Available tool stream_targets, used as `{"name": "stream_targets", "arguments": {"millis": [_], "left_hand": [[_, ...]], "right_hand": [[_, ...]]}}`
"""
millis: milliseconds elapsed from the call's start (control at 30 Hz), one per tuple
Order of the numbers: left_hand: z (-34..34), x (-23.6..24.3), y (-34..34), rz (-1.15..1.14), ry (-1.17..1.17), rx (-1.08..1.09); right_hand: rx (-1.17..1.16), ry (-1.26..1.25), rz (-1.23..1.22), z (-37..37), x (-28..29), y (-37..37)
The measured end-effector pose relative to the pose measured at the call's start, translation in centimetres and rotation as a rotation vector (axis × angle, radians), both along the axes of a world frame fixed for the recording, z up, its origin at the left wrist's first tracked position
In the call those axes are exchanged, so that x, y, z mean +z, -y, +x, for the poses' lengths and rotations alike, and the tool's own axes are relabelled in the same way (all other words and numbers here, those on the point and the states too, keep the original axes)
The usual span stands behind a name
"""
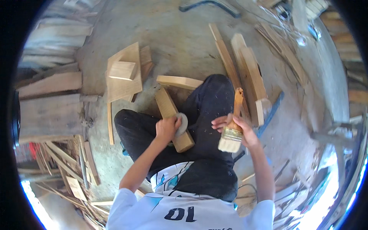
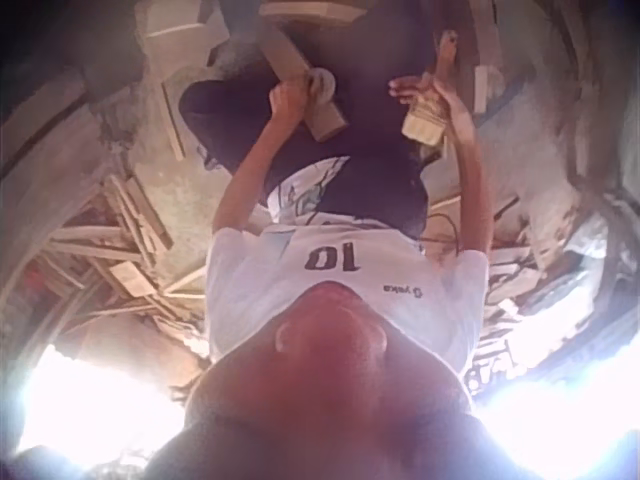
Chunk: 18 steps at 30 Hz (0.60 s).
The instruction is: Sanding, chiseling, and applying a finish to wood pieces while sitting on the floor.
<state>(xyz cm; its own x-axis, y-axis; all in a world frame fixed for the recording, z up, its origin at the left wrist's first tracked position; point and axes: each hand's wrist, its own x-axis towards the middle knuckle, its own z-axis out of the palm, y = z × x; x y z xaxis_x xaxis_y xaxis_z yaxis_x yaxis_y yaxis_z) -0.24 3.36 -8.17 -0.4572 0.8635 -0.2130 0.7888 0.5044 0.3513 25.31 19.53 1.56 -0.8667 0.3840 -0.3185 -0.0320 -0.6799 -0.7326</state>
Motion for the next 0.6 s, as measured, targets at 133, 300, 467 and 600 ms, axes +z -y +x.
{"name": "stream_targets", "arguments": {"millis": [133,300,467,600], "left_hand": [[-6.3,-6.0,-6.2,-0.049,-0.090,0.206],[-6.7,-7.4,-4.9,0.027,-0.084,0.318],[1.9,-0.4,2.2,0.070,0.010,0.109],[3.4,1.2,3.6,0.086,-0.069,0.115]], "right_hand": [[-0.088,-0.168,-0.251,-6.2,-4.5,-1.5],[-0.065,-0.240,-0.513,-8.5,-5.8,-2.5],[-0.092,-0.279,-0.501,-7.2,-6.4,-2.8],[-0.064,-0.288,-0.480,-7.9,-6.2,-2.6]]}}
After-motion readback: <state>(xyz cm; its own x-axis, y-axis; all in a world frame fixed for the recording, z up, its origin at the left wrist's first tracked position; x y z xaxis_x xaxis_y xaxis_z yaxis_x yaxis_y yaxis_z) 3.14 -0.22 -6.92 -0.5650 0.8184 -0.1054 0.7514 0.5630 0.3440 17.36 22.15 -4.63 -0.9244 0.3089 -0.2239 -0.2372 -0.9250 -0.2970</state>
